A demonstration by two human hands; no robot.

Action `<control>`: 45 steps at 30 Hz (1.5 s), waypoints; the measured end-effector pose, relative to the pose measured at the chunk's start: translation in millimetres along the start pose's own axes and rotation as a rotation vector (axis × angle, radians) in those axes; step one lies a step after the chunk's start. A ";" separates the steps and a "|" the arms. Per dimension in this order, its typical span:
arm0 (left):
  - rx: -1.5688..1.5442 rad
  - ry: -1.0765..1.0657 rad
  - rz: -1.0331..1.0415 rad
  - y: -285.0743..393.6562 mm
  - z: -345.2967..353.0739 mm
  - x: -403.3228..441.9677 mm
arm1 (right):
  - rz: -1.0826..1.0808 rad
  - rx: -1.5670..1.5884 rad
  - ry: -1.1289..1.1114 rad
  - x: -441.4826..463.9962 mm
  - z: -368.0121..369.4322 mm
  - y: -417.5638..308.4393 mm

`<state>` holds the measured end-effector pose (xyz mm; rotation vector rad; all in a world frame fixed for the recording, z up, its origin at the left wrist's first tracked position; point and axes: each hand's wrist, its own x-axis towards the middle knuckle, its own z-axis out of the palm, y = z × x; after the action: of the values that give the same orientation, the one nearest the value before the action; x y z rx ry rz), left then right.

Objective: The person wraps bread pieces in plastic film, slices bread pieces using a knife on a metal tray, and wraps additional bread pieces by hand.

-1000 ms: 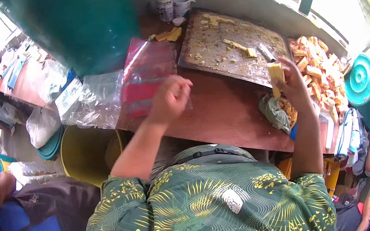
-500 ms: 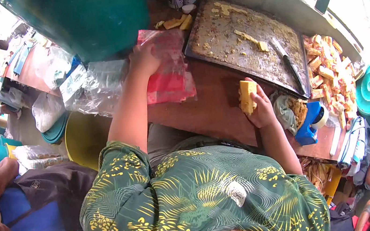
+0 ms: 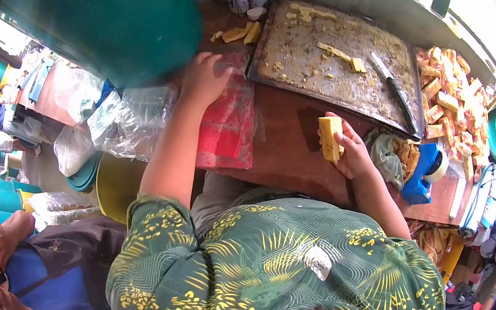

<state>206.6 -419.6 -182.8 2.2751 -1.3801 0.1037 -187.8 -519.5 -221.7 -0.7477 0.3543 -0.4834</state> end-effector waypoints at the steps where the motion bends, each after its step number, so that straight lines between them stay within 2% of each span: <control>1: 0.024 -0.016 0.006 0.4 8.8 13.4 | 0.008 0.008 -0.005 -0.2 -1.5 -0.3; 8: 0.174 -0.010 -0.051 -24.5 77.0 74.9 | 0.026 0.014 0.011 -0.1 -4.5 -2.0; 15: 0.210 0.009 -0.028 -1.0 44.3 43.7 | 0.060 -0.003 0.025 0.2 0.9 -4.3; 18: 0.266 0.042 0.072 -12.0 44.1 33.6 | 0.061 -0.032 0.040 0.9 0.8 -5.0; 22: 0.263 0.056 0.070 -11.8 46.4 32.9 | 0.073 -0.017 0.031 0.9 -3.1 -3.3; 27: 0.089 0.057 -0.012 -9.2 40.5 49.1 | 0.063 -0.042 0.039 1.0 -7.6 -0.8; 30: 0.109 0.201 0.102 -15.6 48.0 68.1 | 0.070 -0.043 0.040 0.0 -5.0 -2.6; 33: 0.026 0.188 0.167 -5.9 39.7 91.5 | 0.078 -0.033 0.042 -0.3 -7.4 -1.5; 36: 0.189 0.165 0.169 -11.3 50.0 117.5 | 0.088 -0.014 0.042 1.6 -6.6 -4.0; 39: 0.149 -0.022 0.008 -21.6 60.9 136.5 | 0.100 0.014 0.052 0.5 -6.1 -4.0; 42: 0.051 0.021 0.003 -34.0 66.9 144.4 | 0.121 0.013 0.082 0.0 -1.9 -6.5; 45: -0.239 -0.001 -0.166 -44.6 66.1 147.6 | 0.133 0.033 0.065 0.2 -3.8 -5.8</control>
<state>305.4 -551.9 -212.6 2.1765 -1.1316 -0.1105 -191.1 -525.4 -220.1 -0.6726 0.4523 -0.3875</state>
